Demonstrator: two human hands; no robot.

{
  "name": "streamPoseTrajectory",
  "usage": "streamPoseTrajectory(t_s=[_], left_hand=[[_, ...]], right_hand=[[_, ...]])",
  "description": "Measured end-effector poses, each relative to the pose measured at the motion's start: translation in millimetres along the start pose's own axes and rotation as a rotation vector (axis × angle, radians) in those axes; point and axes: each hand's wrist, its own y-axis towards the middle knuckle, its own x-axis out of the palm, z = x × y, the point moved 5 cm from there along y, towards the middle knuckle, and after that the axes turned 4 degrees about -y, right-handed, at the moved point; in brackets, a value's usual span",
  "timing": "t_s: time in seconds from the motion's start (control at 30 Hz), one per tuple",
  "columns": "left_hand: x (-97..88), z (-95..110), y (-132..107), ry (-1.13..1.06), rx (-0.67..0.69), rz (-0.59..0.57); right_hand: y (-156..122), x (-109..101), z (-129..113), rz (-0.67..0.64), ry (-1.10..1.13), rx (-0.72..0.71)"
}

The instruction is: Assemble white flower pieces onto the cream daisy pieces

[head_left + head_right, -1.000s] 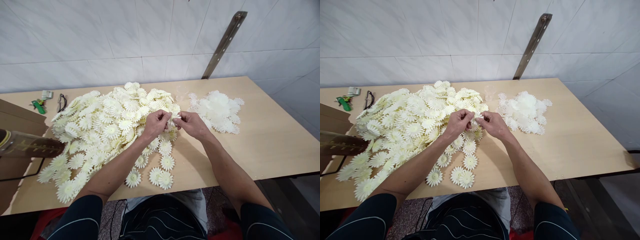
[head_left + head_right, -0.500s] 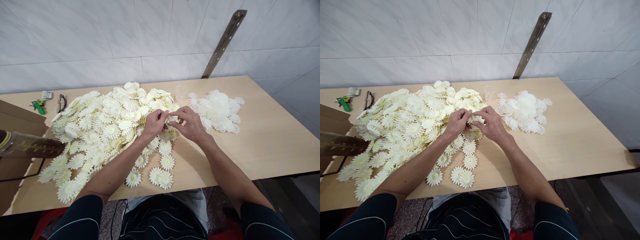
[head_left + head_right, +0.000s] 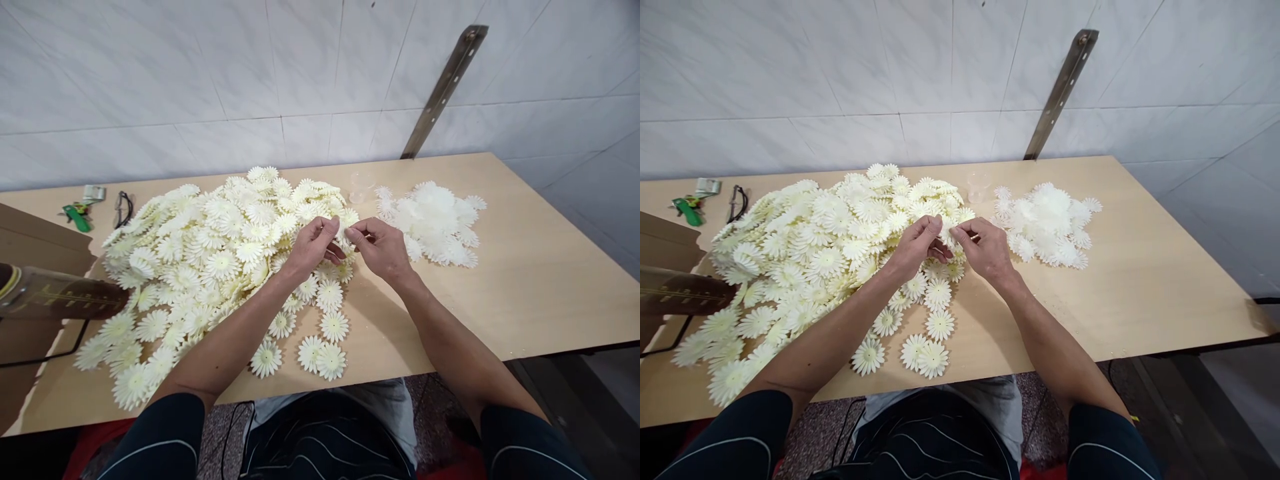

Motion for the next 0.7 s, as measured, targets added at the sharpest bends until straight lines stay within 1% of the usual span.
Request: streamPoseTrajectory(t_s=[0.17, 0.3, 0.47, 0.57, 0.7], left_hand=[[1.6, -3, 2, -0.001, 0.036, -0.04], [1.4, -7, 3, -0.03, 0.019, -0.085], [1.3, -4, 2, -0.109, -0.025, -0.136], [1.4, -2, 2, -0.1, -0.025, -0.108], [-1.1, -3, 2, 0.027, -0.007, 0.001]], right_hand=[[1, -1, 8, -0.006, 0.126, 0.173], [3, -2, 10, -0.016, 0.247, 0.236], [8, 0, 18, -0.011, 0.421, 0.317], [9, 4, 22, -0.041, 0.467, 0.363], [7, 9, 23, -0.055, 0.414, 0.366]])
